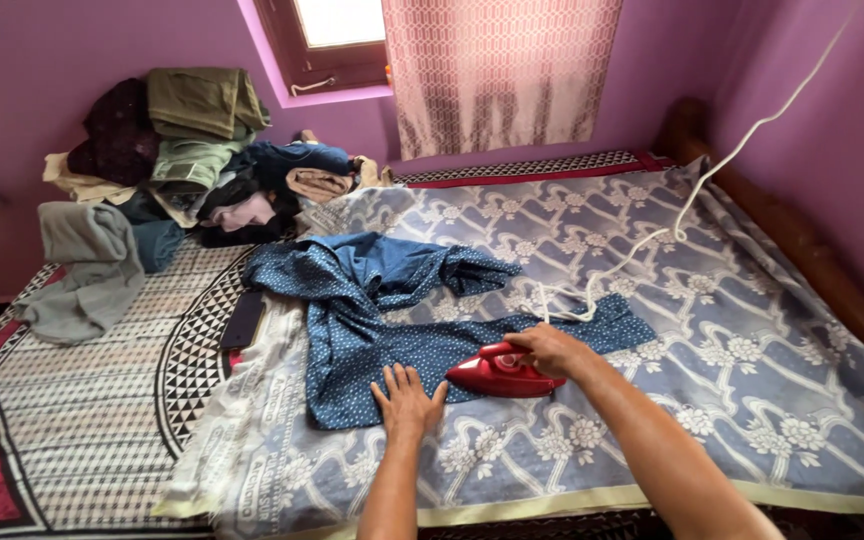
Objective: Iron a patterned shirt on a bed and fold it neatly.
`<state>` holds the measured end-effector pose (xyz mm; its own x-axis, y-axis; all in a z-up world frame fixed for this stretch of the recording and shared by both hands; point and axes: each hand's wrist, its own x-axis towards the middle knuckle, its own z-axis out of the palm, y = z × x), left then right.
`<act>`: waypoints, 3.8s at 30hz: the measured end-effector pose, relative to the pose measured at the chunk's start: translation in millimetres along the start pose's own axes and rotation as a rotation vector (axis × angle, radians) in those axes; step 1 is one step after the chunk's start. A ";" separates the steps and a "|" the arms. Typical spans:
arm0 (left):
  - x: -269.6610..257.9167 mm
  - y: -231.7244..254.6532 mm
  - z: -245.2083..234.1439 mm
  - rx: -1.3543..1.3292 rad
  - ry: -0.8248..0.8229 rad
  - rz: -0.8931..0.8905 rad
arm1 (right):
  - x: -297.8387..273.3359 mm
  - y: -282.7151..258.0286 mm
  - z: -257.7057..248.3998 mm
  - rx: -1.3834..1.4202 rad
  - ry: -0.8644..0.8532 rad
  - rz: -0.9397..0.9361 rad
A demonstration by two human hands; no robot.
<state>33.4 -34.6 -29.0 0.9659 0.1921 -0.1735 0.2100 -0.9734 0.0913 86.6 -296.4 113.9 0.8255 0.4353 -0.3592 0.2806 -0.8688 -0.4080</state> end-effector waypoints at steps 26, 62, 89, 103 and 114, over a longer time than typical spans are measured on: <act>29.4 32.1 -14.0 -0.064 -0.003 -0.051 | 40.0 173.4 -7.7 -0.073 0.407 0.124; -50.5 -85.1 -44.0 -0.040 -0.147 -0.039 | 32.4 -51.1 19.0 -0.078 0.027 -0.101; -10.5 -21.3 -20.8 -0.082 -0.127 0.035 | 23.7 55.8 -14.7 -0.144 0.274 0.242; -8.9 -23.8 -19.5 -0.068 -0.200 0.033 | 45.0 72.5 -21.2 -0.158 0.081 0.170; -10.6 -23.1 -22.0 -0.071 -0.213 0.028 | 42.7 65.8 -16.7 -0.129 -0.031 0.144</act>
<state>21.6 -11.3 -7.7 0.9191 0.1273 -0.3728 0.2014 -0.9652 0.1669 148.5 -339.0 85.8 0.8467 0.3097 -0.4328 0.2229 -0.9448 -0.2401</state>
